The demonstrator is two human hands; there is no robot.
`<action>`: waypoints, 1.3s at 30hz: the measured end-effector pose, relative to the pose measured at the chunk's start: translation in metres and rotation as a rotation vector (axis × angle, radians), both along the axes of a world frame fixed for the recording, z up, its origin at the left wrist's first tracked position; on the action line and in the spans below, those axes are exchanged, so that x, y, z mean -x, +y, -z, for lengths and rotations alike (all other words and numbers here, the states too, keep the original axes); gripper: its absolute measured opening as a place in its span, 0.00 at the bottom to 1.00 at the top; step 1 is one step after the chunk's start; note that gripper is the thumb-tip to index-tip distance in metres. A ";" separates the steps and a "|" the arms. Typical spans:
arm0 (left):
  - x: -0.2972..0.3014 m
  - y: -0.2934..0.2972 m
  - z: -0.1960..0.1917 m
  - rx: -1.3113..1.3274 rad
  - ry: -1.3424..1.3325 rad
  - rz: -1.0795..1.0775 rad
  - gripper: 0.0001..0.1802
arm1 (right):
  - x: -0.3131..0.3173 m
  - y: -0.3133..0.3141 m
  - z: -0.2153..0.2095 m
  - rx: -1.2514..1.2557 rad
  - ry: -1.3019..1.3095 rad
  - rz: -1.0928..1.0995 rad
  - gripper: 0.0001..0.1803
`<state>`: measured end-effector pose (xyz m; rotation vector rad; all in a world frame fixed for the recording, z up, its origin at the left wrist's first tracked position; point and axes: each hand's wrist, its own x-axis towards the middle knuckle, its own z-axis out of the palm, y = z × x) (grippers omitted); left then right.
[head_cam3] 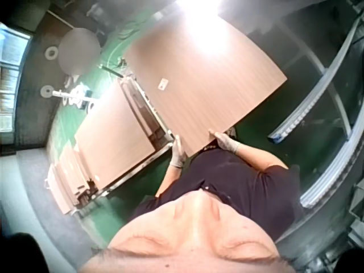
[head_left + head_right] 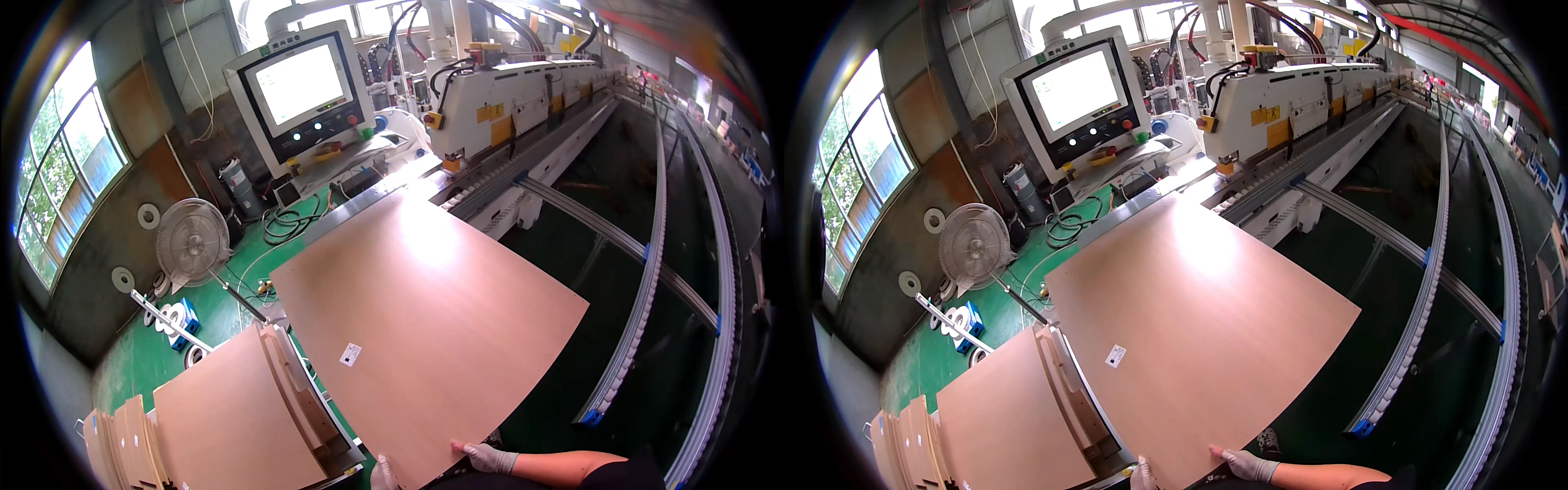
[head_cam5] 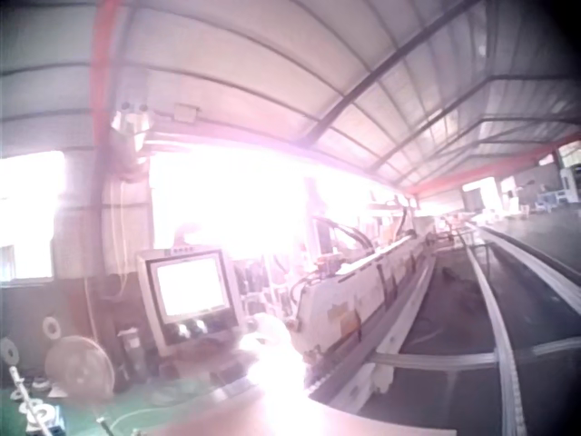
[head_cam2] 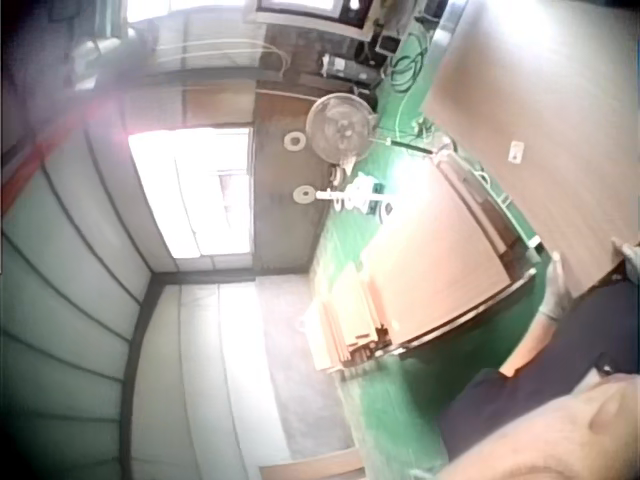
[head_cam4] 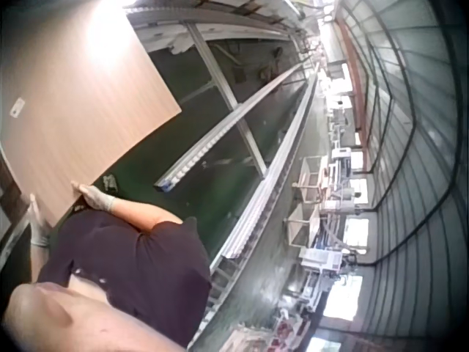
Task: The person repeatedly picks up large flat boards from a stack, places them onto a conveyor belt, and then stacks the processed boards on a nearby table. The cycle continues throughout the clip.
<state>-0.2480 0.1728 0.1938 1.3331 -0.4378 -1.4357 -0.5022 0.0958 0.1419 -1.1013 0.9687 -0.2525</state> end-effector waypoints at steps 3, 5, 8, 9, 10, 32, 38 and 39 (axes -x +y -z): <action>-0.004 -0.011 0.021 -0.062 0.059 -0.027 0.30 | 0.008 0.002 0.027 -0.011 -0.037 0.084 0.35; -0.014 -0.019 0.031 -0.127 -0.094 0.159 0.29 | 0.017 -0.002 0.047 -0.064 -0.080 0.070 0.35; -0.015 -0.032 0.040 -0.076 -0.261 0.278 0.27 | 0.030 -0.013 0.066 -0.041 -0.154 0.091 0.35; -0.012 -0.036 0.042 -0.070 -0.281 0.250 0.27 | 0.035 -0.019 0.068 -0.040 -0.145 0.081 0.36; -0.006 -0.040 0.044 -0.063 -0.301 0.223 0.27 | 0.040 -0.024 0.068 -0.043 -0.183 0.104 0.34; 0.143 -0.176 0.041 -0.271 -0.106 0.413 0.36 | 0.148 -0.119 0.093 0.136 -0.172 0.737 0.28; 0.206 -0.232 0.031 -0.322 -0.049 0.482 0.38 | 0.193 -0.166 0.082 0.302 0.066 0.905 0.21; 0.221 -0.239 0.027 -0.364 -0.008 0.400 0.33 | 0.197 -0.180 0.082 0.249 -0.031 1.057 0.17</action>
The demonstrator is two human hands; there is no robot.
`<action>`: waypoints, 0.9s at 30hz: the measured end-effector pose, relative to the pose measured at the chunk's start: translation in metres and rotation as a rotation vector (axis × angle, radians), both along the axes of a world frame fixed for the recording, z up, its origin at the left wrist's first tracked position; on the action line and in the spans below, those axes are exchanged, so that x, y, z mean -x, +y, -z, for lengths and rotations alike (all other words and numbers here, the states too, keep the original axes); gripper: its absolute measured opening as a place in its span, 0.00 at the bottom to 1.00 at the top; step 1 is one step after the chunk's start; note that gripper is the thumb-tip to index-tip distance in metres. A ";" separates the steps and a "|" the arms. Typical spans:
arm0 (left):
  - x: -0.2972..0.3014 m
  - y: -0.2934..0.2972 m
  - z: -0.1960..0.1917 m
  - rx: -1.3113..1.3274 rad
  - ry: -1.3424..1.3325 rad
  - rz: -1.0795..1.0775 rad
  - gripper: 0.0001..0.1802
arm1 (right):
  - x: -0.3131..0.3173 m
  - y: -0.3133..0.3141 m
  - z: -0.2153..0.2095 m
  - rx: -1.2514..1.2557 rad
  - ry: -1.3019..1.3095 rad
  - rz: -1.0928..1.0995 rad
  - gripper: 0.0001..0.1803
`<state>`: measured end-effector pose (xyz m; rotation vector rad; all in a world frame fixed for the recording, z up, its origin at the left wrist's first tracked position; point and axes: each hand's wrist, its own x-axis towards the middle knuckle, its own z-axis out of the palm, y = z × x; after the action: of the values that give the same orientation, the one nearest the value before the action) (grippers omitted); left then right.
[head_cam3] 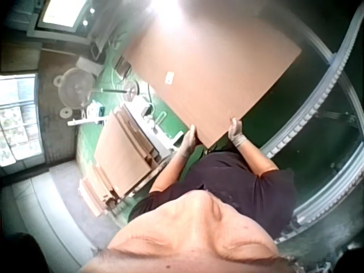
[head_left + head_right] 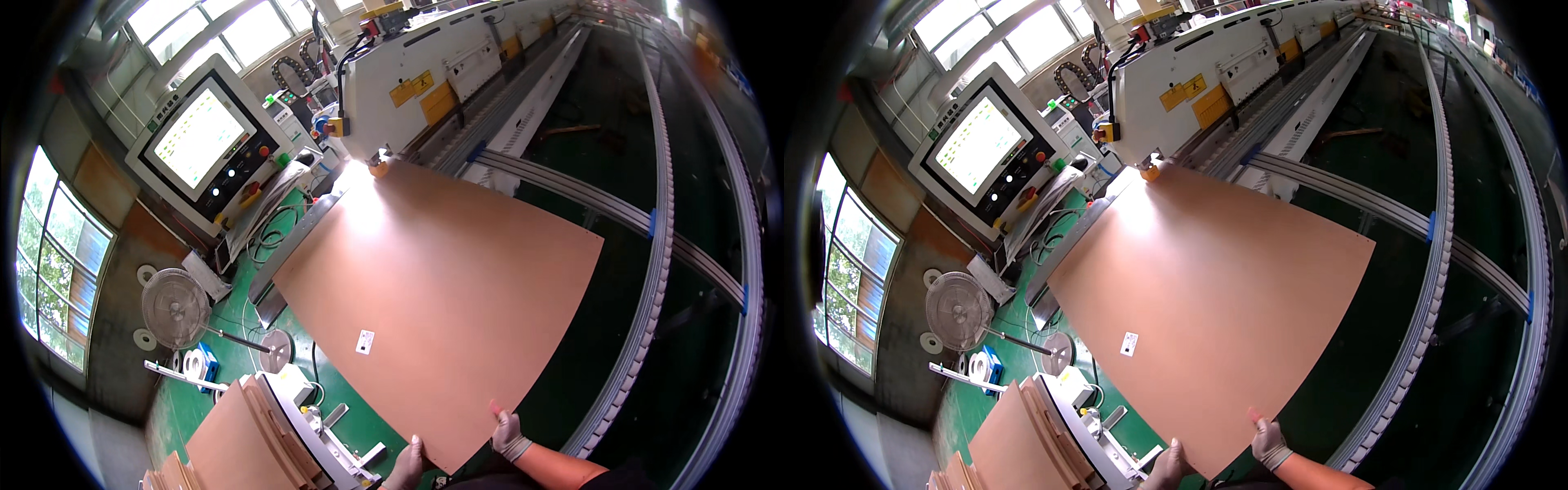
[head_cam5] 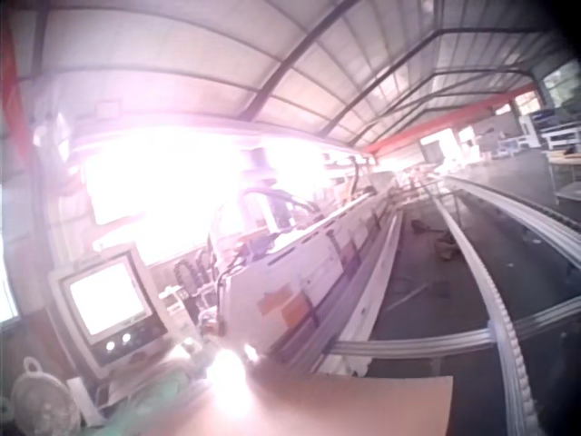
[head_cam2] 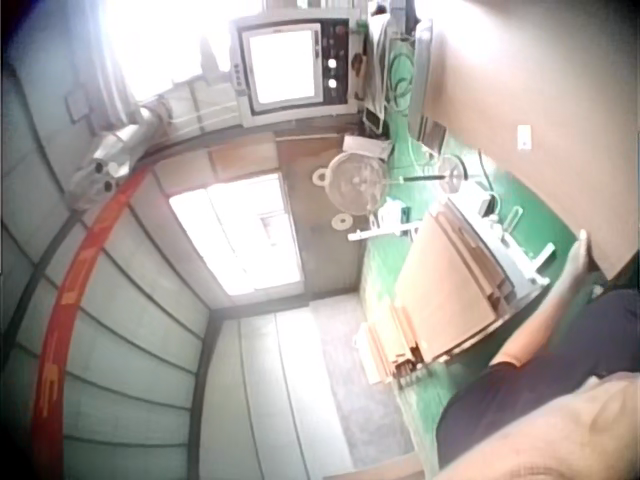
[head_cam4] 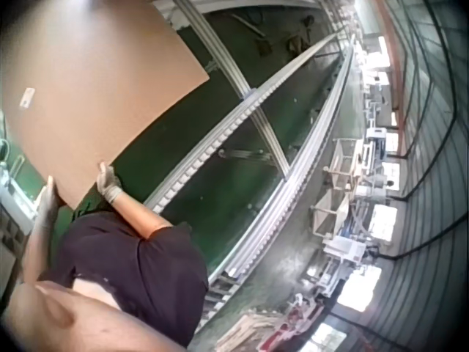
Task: The person repeatedly picks up large flat boards from a stack, places them onto a conveyor belt, and then stacks the processed boards on a nearby table. The cycle continues throughout the clip.
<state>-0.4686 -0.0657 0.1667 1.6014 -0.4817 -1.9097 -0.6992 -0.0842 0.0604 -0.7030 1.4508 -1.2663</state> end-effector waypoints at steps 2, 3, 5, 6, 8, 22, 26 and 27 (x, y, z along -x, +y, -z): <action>0.022 -0.016 -0.009 0.116 -0.050 0.076 0.35 | 0.014 -0.019 -0.004 -0.051 -0.339 0.177 0.15; 0.032 -0.024 -0.017 0.179 -0.068 0.111 0.36 | 0.021 -0.031 -0.008 -0.065 -0.502 0.257 0.13; 0.051 -0.045 -0.022 0.117 -0.053 0.171 0.39 | 0.037 -0.054 -0.013 -0.013 -0.677 0.369 0.12; 0.065 -0.053 -0.023 0.093 -0.027 0.129 0.38 | 0.044 -0.066 -0.016 0.027 -0.686 0.423 0.12; 0.086 -0.066 -0.023 0.039 0.032 0.073 0.37 | 0.059 -0.088 -0.018 0.094 -0.705 0.502 0.14; -0.078 0.019 0.150 1.059 -1.132 0.818 0.22 | 0.117 -0.136 -0.043 0.089 -0.849 0.377 0.32; -0.178 0.208 0.190 -0.006 -1.109 0.706 0.25 | 0.158 -0.171 -0.033 0.140 -0.868 0.304 0.33; -0.196 0.257 0.188 -0.129 -1.123 0.720 0.21 | 0.172 -0.179 -0.028 0.177 -0.881 0.264 0.33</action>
<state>-0.2728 0.1917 -0.0209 2.7710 -1.5684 -1.2407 -0.8713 -0.2629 0.0881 -0.0105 0.7141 -1.6348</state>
